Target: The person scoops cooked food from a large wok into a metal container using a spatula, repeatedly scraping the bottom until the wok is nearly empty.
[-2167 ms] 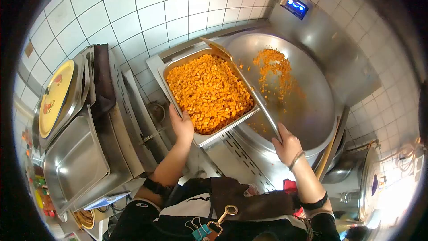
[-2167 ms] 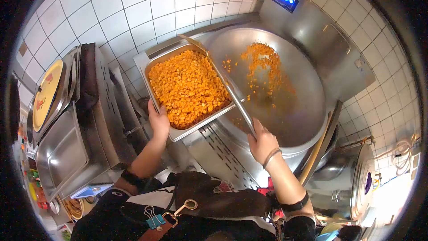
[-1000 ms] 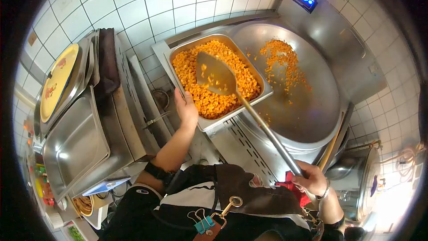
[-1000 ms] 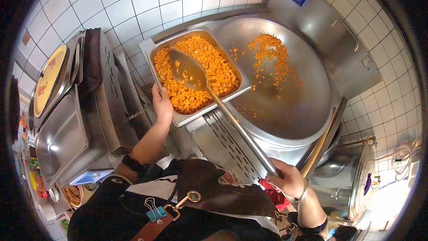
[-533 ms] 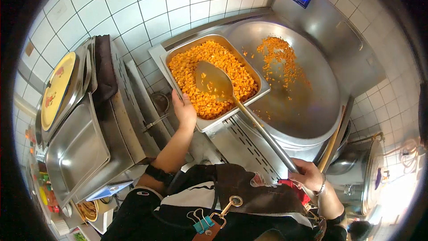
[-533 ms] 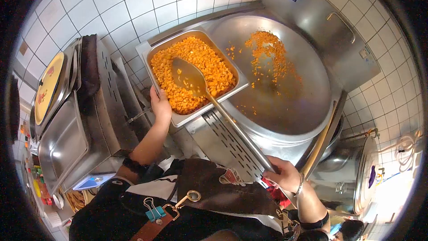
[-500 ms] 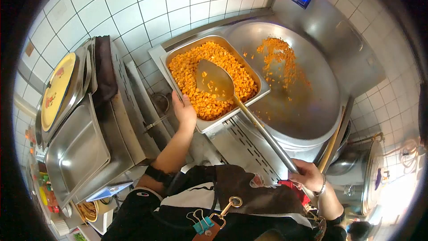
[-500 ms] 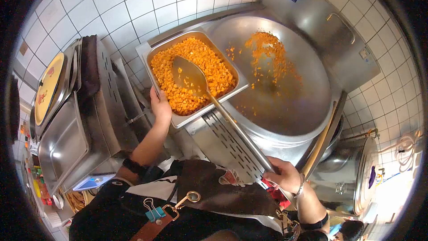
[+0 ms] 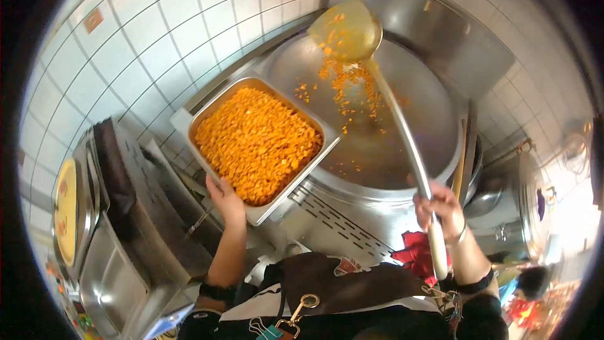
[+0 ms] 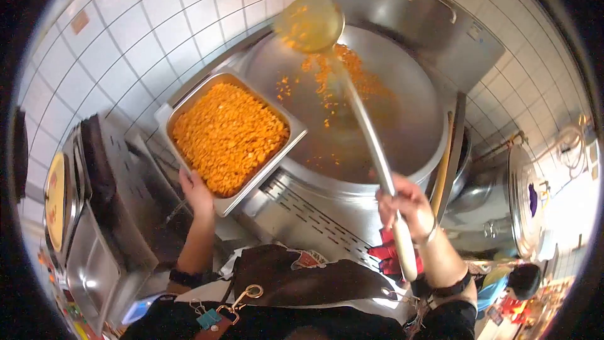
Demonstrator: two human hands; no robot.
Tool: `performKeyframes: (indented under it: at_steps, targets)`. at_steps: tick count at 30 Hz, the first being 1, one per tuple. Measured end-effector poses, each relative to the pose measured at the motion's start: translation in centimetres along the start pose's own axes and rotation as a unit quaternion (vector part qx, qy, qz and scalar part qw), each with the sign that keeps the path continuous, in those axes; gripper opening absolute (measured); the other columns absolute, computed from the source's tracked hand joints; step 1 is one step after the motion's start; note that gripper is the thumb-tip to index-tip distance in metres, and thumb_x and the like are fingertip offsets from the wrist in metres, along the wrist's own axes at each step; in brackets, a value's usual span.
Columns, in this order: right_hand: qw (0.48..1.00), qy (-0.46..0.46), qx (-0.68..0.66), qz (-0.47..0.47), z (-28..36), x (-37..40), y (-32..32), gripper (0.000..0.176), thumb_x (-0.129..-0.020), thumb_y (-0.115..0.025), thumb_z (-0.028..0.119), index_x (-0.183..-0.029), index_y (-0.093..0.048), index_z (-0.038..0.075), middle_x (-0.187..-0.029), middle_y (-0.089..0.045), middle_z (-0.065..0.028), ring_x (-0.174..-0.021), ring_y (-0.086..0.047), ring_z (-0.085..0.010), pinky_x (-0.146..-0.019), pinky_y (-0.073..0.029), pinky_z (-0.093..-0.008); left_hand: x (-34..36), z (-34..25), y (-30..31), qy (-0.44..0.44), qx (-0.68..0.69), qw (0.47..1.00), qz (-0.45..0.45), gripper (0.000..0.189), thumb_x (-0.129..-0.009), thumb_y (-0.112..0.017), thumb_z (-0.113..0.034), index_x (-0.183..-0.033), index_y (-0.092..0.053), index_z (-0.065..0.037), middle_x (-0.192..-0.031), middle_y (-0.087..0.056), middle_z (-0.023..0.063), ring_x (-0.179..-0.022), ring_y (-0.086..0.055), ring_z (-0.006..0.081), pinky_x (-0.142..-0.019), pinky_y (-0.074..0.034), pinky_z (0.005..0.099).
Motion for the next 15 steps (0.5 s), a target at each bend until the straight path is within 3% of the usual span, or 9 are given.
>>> performKeyframes:
  at_steps: [2, 3, 5, 7, 9, 11, 15]
  targets:
    - [0.992, 0.104, 0.067, -0.021, 0.7, -3.3, 1.8, 0.029, -0.077, -0.050, 0.006, -0.105, -0.043, -0.001, -0.061, -0.047, -0.0047, -0.039, -0.042, -0.0096, -0.036, -0.037, -0.0205, 0.2, 0.2, 0.1, 0.001, 0.050, 0.999, 0.016, 0.039, -0.089, -0.035, -0.013, -0.124, -0.026, 0.001, -0.120, -0.037, 0.0160, -0.107, -0.039, 0.0242, -0.089, -0.030, 0.0320]
    - [0.991, 0.110, 0.063, -0.030, 0.9, -4.7, 2.8, 0.029, -0.077, -0.050, 0.006, -0.105, -0.043, -0.001, -0.061, -0.047, -0.0047, -0.039, -0.042, -0.0096, -0.036, -0.037, -0.0205, 0.3, -0.1, 0.2, 0.020, 0.042, 0.999, 0.015, 0.040, -0.089, -0.035, -0.014, -0.125, -0.026, 0.001, -0.121, -0.036, 0.0160, -0.108, -0.039, 0.0243, -0.090, -0.030, 0.0320]
    - [0.986, -0.053, 0.000, -0.158, 0.1, -7.1, 5.2, 0.019, -0.081, -0.051, 0.012, -0.097, -0.045, 0.004, -0.059, -0.046, -0.0039, -0.038, -0.041, -0.0103, -0.034, -0.036, -0.0220, 0.4, -0.5, 0.2, 0.049, 0.016, 0.999, -0.009, 0.042, -0.089, -0.035, -0.016, -0.125, -0.024, 0.002, -0.122, -0.034, 0.0166, -0.109, -0.038, 0.0246, -0.091, -0.029, 0.0321]
    - [0.963, -0.059, 0.161, -0.209, -2.4, -10.3, 7.3, 0.015, -0.082, -0.051, 0.016, -0.091, -0.045, 0.006, -0.053, -0.040, -0.0023, -0.038, -0.041, -0.0107, -0.031, -0.034, -0.0245, 0.4, 0.0, 0.3, 0.064, 0.009, 0.997, -0.028, 0.043, -0.089, -0.035, -0.016, -0.126, -0.023, 0.002, -0.124, -0.032, 0.0175, -0.111, -0.036, 0.0251, -0.092, -0.029, 0.0323]
    - [0.945, -0.111, 0.196, -0.237, -4.5, -14.4, 10.8, 0.015, -0.081, -0.052, 0.016, -0.089, -0.046, 0.005, -0.051, -0.039, -0.0023, -0.039, -0.041, -0.0116, -0.032, -0.036, -0.0268, 0.4, -0.2, 0.5, 0.060, -0.023, 0.998, -0.018, 0.044, -0.089, -0.035, -0.017, -0.127, -0.022, 0.001, -0.126, -0.030, 0.0180, -0.113, -0.035, 0.0257, -0.092, -0.030, 0.0326]
    - [0.908, -0.159, 0.271, -0.276, -5.9, -19.2, 12.3, 0.020, -0.078, -0.054, 0.022, -0.086, -0.051, 0.004, -0.055, -0.045, -0.0035, -0.040, -0.044, -0.0121, -0.035, -0.039, -0.0274, 0.7, -1.4, 0.2, 0.055, -0.033, 0.998, -0.016, 0.044, -0.090, -0.034, -0.018, -0.128, -0.022, 0.001, -0.127, -0.029, 0.0185, -0.112, -0.035, 0.0264, -0.090, -0.033, 0.0331]
    - [0.833, -0.077, 0.481, -0.262, -7.9, -30.7, 16.4, 0.031, -0.075, -0.054, 0.030, -0.090, -0.051, 0.003, -0.064, -0.055, -0.0102, -0.050, -0.053, -0.0184, -0.051, -0.045, -0.0331, 0.9, -1.8, -0.1, 0.107, 0.023, 0.994, -0.025, 0.045, -0.090, -0.034, -0.020, -0.128, -0.021, -0.001, -0.126, -0.030, 0.0190, -0.109, -0.039, 0.0272, -0.087, -0.036, 0.0342]
Point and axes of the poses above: each hand's wrist, its own x-axis away from the middle knuckle, its own y-axis out of the back of the hand, z = x × y, the point moved 1 cm from there along -x, towards the middle knuckle
